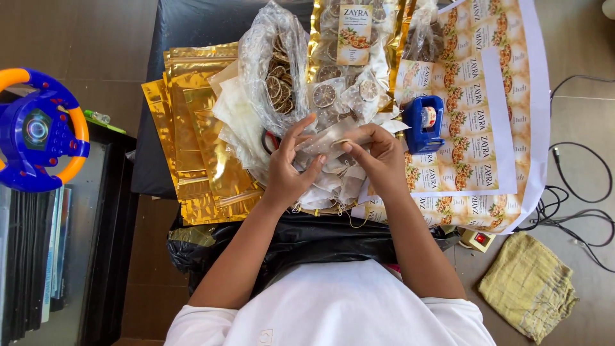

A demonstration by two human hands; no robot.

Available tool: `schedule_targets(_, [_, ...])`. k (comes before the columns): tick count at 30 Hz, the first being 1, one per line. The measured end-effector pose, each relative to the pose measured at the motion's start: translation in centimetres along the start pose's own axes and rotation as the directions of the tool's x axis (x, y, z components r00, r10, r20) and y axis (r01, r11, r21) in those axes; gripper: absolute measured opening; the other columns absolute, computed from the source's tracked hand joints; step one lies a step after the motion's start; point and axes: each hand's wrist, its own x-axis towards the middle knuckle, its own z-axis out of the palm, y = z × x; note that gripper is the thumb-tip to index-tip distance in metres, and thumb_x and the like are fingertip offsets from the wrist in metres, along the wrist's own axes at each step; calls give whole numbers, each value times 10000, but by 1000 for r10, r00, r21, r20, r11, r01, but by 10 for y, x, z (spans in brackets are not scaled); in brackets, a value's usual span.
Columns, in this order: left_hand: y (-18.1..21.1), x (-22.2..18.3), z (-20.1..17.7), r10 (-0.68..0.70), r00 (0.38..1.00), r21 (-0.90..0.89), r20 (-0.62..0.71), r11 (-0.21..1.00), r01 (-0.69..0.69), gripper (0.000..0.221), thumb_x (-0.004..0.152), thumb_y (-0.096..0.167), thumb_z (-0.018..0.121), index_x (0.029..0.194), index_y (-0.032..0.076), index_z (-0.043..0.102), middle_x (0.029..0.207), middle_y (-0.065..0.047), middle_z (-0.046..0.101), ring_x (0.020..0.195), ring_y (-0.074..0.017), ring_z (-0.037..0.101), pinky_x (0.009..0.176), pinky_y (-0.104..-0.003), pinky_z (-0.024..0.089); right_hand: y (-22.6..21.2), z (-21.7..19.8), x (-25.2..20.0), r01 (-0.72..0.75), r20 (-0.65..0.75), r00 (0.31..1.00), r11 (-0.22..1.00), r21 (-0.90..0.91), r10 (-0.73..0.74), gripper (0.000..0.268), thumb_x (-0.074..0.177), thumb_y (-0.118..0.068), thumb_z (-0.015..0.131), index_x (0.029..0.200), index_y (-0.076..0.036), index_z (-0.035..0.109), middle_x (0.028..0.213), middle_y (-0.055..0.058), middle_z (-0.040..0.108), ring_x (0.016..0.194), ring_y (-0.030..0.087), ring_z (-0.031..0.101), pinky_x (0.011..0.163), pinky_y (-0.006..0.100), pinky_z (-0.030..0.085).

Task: Packaging individually wrapped dried lemon slices into a larger gold foil bag and using a tape dispenser.

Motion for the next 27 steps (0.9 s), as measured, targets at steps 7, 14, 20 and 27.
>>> schedule_targets(7, [4, 1, 0, 12, 999, -41, 36, 999, -11, 683, 880, 80, 772, 1498, 133, 488, 1513, -96, 552, 1279, -305, 626, 1120, -425, 490, 0, 5, -10, 16, -90, 996, 1000, -5, -16, 151, 899, -73, 819, 993, 8, 734, 808, 35, 678, 770, 38, 582, 738, 213, 513])
schedule_targets(14, [3, -1, -2, -31, 999, -106, 35, 994, 35, 667, 906, 119, 763, 1506, 115, 472, 1509, -108, 554, 1292, -298, 613, 1147, -438, 464, 11, -2, -11, 136, -59, 987, 967, -215, -152, 167, 853, -88, 867, 952, -4, 761, 792, 104, 627, 760, 134, 578, 731, 285, 483])
schedule_targets(20, [6, 2, -3, -15, 999, -102, 43, 995, 19, 665, 885, 162, 809, 1481, 128, 515, 1354, -113, 655, 1207, -295, 672, 1101, -440, 496, 2, 5, -7, 288, 20, 953, 886, -363, -302, 74, 872, -79, 839, 918, -61, 784, 813, 103, 690, 799, 255, 640, 807, 355, 495])
schedule_targets(27, [-4, 2, 0, 11, 1000, -35, 8, 999, -11, 315, 868, 127, 797, 1172, 93, 722, 1088, -76, 757, 1050, -226, 731, 942, -369, 567, -7, 4, -1, 421, 145, 905, 789, -447, -400, 204, 797, -71, 899, 924, -33, 744, 821, 111, 686, 877, 337, 656, 899, 451, 488])
